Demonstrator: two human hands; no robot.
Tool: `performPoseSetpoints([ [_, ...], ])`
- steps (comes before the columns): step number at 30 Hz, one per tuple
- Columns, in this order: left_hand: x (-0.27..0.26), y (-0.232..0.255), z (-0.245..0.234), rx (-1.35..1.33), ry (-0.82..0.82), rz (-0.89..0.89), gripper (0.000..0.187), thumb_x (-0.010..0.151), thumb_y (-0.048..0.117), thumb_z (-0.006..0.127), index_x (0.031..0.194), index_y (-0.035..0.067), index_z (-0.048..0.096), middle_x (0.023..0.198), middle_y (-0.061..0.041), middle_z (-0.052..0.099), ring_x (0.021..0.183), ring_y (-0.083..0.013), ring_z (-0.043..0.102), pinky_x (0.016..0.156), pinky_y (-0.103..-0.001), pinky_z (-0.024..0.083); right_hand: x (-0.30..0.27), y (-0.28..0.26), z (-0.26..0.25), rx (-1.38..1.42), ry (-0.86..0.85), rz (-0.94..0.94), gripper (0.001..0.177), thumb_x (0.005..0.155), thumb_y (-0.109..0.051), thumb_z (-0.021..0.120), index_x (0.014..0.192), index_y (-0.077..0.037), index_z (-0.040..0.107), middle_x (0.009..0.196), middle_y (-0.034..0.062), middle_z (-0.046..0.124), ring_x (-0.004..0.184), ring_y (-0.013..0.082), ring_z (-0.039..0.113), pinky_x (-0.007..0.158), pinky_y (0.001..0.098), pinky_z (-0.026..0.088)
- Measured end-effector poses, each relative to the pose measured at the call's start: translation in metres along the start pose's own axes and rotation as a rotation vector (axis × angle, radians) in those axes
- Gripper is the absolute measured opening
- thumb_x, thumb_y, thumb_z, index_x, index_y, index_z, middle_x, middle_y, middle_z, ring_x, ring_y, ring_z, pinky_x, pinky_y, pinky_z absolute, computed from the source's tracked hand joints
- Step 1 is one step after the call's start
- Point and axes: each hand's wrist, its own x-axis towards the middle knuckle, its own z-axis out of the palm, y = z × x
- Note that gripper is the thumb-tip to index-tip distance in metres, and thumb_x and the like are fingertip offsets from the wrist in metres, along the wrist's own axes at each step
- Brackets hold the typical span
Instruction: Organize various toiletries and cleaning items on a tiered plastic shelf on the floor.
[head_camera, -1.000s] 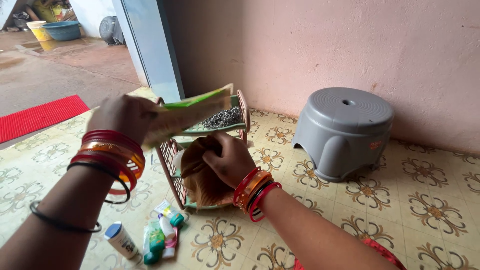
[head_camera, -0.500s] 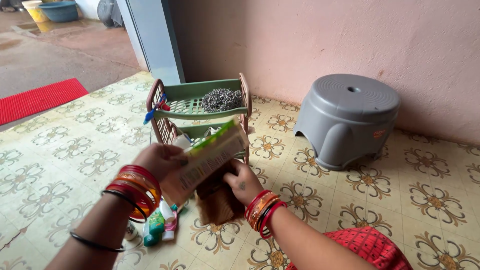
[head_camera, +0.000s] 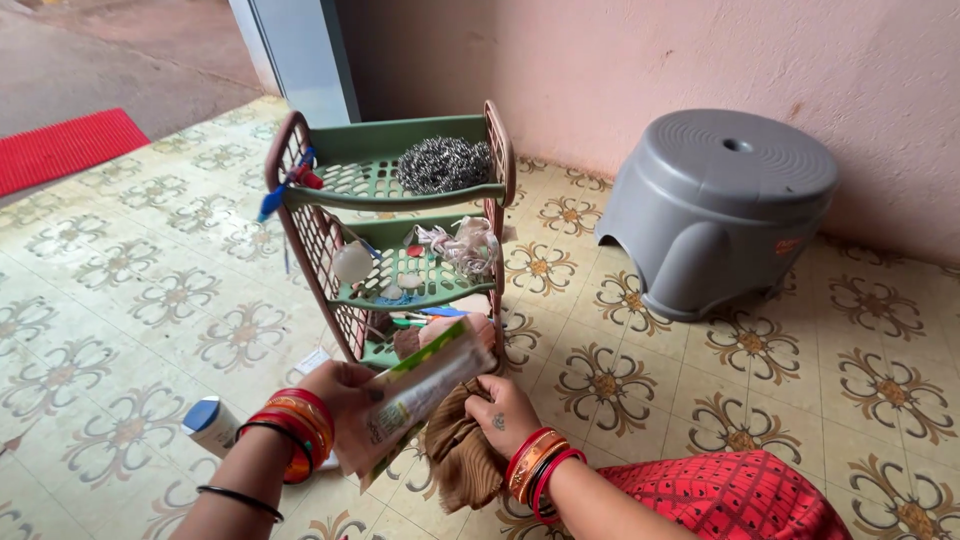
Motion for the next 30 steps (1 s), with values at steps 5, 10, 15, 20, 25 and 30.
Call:
performPoseSetpoints([
  [5, 0.025, -0.033, 0.019, 0.263, 0.026, -0.029, 0.026, 0.085, 0.015, 0.077, 0.108, 0.007, 0.082, 0.092, -0.007, 0.083, 0.081, -0.0125, 0.074, 0.078, -0.031, 0.058, 0.009, 0.024, 0.007, 0.149, -0.053, 0.016, 0.021, 0.087, -0.007, 0.059, 0.1, 0.007, 0.069, 0.086, 0.004, 0.07, 0.076, 0.01, 0.059, 0.073, 0.0292, 0.053],
  [10, 0.026, -0.027, 0.034, 0.531, 0.076, -0.057, 0.024, 0.085, 0.02, 0.077, 0.108, 0.017, 0.081, 0.096, -0.007, 0.081, 0.091, -0.0196, 0.075, 0.086, -0.036, 0.057, 0.003, 0.021, 0.013, 0.269, -0.167, 0.012, 0.029, 0.089, -0.003, 0.058, 0.117, 0.001, 0.066, 0.104, 0.0003, 0.074, 0.092, 0.0082, 0.065, 0.086, 0.0255, 0.053],
  [15, -0.011, 0.021, 0.051, 0.822, 0.341, -0.095, 0.041, 0.087, 0.022, 0.075, 0.127, 0.025, 0.068, 0.125, -0.008, 0.068, 0.12, -0.0292, 0.064, 0.102, -0.043, 0.053, 0.0, 0.046, 0.013, 0.343, -0.18, 0.059, 0.029, 0.095, -0.005, 0.057, 0.122, 0.002, 0.065, 0.111, 0.0037, 0.073, 0.099, 0.0112, 0.066, 0.092, 0.0275, 0.053],
  [20, -0.037, 0.067, 0.069, 0.855, 0.57, 0.154, 0.053, 0.085, 0.017, 0.07, 0.136, 0.015, 0.056, 0.136, -0.012, 0.057, 0.124, -0.0325, 0.06, 0.104, -0.045, 0.051, 0.001, 0.055, 0.011, 0.382, -0.117, 0.094, 0.029, 0.095, -0.003, 0.057, 0.122, 0.0, 0.065, 0.113, 0.0044, 0.073, 0.102, 0.0127, 0.067, 0.096, 0.0285, 0.052],
  [25, -0.043, 0.109, 0.082, 0.982, 0.755, 0.564, 0.052, 0.089, 0.008, 0.056, 0.141, 0.003, 0.052, 0.146, -0.017, 0.051, 0.13, -0.0345, 0.053, 0.107, -0.046, 0.047, 0.017, 0.064, 0.005, 0.405, -0.036, 0.052, 0.027, 0.094, 0.0, 0.057, 0.12, 0.001, 0.065, 0.113, 0.0058, 0.073, 0.104, 0.0143, 0.067, 0.099, 0.03, 0.051],
  [30, -0.036, 0.131, 0.084, 1.3, 0.778, 0.527, 0.07, 0.078, 0.012, 0.058, 0.147, 0.012, 0.046, 0.158, -0.008, 0.041, 0.145, -0.0327, 0.033, 0.108, -0.053, 0.039, 0.042, 0.061, -0.004, 0.306, 0.002, -0.003, 0.03, 0.093, -0.002, 0.058, 0.122, 0.001, 0.065, 0.113, 0.0056, 0.073, 0.104, 0.0146, 0.067, 0.099, 0.0311, 0.051],
])
